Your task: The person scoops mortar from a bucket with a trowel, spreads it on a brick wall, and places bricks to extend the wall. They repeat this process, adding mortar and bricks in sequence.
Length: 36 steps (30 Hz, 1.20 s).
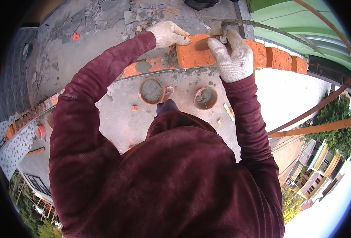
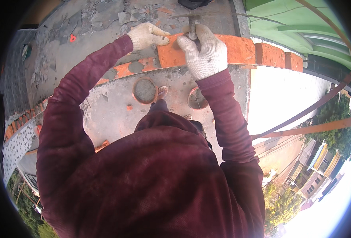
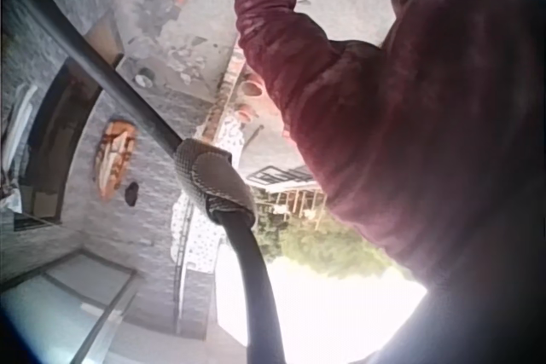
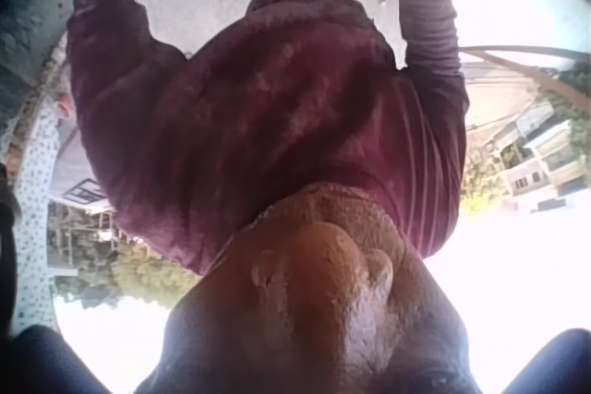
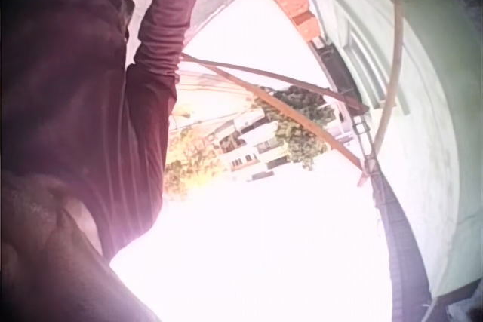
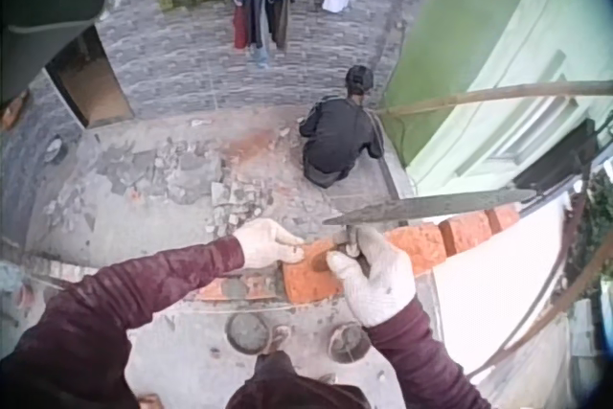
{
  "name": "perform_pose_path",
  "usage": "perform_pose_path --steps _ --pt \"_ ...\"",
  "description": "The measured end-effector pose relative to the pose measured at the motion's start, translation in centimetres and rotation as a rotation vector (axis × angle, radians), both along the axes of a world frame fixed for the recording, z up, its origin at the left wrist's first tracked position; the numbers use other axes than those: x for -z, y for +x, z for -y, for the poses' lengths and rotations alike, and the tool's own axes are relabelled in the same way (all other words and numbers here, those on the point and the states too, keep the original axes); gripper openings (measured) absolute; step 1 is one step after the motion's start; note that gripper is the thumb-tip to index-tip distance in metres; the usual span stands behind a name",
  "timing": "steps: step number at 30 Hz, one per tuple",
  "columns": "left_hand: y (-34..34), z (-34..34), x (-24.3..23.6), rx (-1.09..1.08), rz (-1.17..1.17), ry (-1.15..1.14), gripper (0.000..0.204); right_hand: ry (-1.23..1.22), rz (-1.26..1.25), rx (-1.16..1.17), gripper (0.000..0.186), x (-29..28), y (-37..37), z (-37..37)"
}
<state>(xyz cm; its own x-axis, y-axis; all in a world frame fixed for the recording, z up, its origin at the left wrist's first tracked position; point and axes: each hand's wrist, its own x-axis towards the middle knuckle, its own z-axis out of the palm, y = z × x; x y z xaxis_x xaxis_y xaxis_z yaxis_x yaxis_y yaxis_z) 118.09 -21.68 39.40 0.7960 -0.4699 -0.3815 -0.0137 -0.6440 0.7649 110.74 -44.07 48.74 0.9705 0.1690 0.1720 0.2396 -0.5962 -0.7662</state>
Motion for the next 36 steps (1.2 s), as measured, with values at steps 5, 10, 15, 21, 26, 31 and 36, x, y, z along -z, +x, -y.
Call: perform_pose_path --steps 5,10,15,21,26,31,36 --pt "0.3 -0.1 -1.1 -0.006 -0.037 0.021 0.047 -0.028 -0.008 0.012 0.026 0.6 1.4 0.9" --pt "0.9 -1.8 2.7 -0.083 -0.017 -0.127 0.044 0.136 0.079 -0.027 0.027 -2.6 2.1 0.2" --pt "0.7 -1.1 1.7 -0.074 -0.113 -0.061 0.039 -0.031 0.149 -0.013 0.028 1.6 2.5 -0.7" --pt "0.2 -1.2 0.8 -0.064 -0.082 -0.042 0.04 -0.083 0.084 -0.048 0.025 1.8 2.3 -0.2" --pt "-0.3 -1.7 1.8 -0.078 -0.099 -0.055 0.042 -0.104 -0.004 -0.042 0.027 1.1 1.4 0.2" --pt "-1.0 -1.4 -0.2 -0.066 0.414 0.142 0.04 -0.096 0.064 -0.102 0.033 -3.4 6.2 4.6" --pt "-3.9 -1.2 -4.8 0.575 0.805 0.073 0.039 -0.996 0.357 -0.265 0.02 -9.5 10.4 6.6"
